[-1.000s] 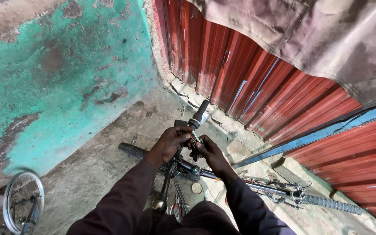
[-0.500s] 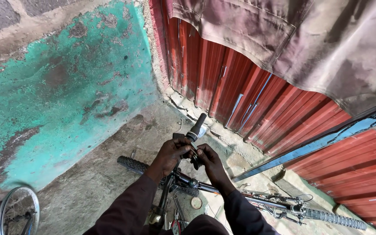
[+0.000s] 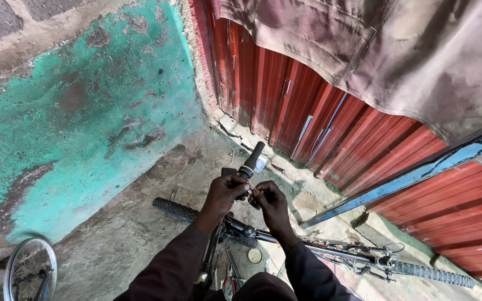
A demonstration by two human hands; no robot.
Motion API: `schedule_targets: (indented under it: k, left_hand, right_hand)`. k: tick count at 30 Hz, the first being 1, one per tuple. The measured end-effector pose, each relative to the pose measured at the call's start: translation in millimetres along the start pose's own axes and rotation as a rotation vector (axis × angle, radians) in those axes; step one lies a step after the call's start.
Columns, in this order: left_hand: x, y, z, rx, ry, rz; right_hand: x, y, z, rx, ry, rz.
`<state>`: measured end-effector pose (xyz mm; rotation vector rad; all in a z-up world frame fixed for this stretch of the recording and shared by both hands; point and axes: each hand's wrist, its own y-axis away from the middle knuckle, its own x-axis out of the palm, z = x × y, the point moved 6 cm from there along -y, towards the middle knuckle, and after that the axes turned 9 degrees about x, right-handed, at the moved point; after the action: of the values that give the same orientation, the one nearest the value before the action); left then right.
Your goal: Tightening the stem bolts and adjusting the handlebars of a bicycle using a wrench
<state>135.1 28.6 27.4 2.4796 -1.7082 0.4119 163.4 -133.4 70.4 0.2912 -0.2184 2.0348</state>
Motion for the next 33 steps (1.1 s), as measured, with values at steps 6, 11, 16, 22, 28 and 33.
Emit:
schedule_targets:
  k: [6,11,16,22,28,33]
  left_hand:
    - [-5,12,12,-0.05,-0.063,-0.028]
    - [1,22,-18,-0.019,-0.244,0.011]
    - [20,34,-52,0.037,-0.396,0.08]
    - [11,28,-49,0.046,-0.4,0.036]
    - [-1,25,-14,-0.124,-0.29,-0.002]
    - [7,5,-5,-0.068,-0.313,0.085]
  right_hand:
    - [-4,6,-7,-0.013,0.083,-0.046]
    - [-1,12,-13,0.138,0.076,-0.121]
    - [-9,15,-26,0.188,0.07,-0.182]
    - [-7,16,-13,0.19,0.076,-0.045]
    - [1,18,-25,0.251,-0.044,0.196]
    - [3,32,-6,0.358,-0.097,0.088]
